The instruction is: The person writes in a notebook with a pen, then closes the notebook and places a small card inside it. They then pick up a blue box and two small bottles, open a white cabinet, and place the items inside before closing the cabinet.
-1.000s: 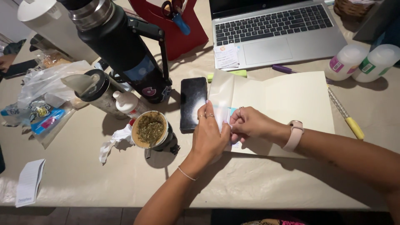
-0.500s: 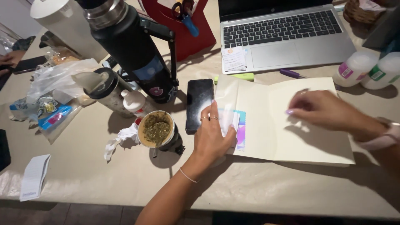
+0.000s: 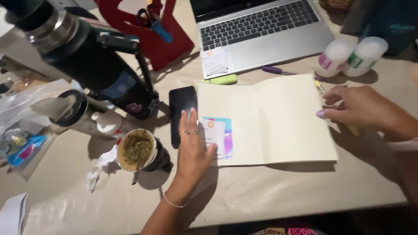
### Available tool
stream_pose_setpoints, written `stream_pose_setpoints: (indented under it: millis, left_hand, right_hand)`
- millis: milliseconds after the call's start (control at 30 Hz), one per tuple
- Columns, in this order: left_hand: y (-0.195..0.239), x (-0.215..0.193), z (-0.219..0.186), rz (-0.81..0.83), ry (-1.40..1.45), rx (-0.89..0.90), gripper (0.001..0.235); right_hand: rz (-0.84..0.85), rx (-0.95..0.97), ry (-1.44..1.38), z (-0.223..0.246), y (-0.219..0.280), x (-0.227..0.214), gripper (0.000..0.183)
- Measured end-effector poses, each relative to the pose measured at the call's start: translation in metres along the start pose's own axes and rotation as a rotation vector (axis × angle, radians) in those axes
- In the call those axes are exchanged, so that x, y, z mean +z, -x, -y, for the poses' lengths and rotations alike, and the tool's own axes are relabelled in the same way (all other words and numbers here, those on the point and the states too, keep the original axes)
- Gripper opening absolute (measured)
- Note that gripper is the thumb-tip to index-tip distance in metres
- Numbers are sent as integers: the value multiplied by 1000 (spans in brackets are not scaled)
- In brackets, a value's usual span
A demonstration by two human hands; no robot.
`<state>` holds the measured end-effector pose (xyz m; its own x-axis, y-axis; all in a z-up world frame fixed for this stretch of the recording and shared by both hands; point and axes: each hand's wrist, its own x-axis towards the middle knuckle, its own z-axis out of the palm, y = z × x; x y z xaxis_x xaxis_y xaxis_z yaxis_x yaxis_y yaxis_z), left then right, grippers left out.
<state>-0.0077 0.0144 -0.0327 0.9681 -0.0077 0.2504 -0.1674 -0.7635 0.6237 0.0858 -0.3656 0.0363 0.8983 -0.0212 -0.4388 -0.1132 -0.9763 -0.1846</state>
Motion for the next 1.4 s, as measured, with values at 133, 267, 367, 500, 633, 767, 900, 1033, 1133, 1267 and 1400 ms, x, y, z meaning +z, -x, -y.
stream_pose_setpoints:
  millis: [133,267,367,500,633,767,900,1033,1133,1267,1400]
  left_hand:
    - [0,-1,11,-64,-35,235,107]
    - [3,-26,-20,-172,9,109,87]
    - [8,-31,-51,-131,402,168,83]
    - [19,-6,-63,188,689,406,110]
    - [24,32,-62,358,349,602,108]
    - [26,59,-68,459,-57,710,92]
    - [28,77,-70,366,-224,817,82]
    - [18,70,-93,336,-210,839,60]
    - [15,80,-93,89,-267,910,32]
    - [13,85,-89,68,-333,935,25]
    - [13,79,-99,24,-300,910,20]
  right_hand:
    - [-276,-136,268,-28,-22,22,54]
    - [-100,15,231,-5,3,-1,45]
    - [-40,18,194,-7,4,-4,26]
    - [-113,4,171,-19,1,-3,26]
    - [-435,-195,25,-27,-1,2,60]
    - [-763,-427,-158,-29,-10,-6,35]
    - [-609,-472,-209,6,-13,-19,33]
    - [-413,-464,-34,45,-55,-10,35]
    - [-339,-353,112,68,-66,-7,21]
    - [-435,-444,183,64,-108,15,20]
    - [-458,-518,222,60,-131,23,20]
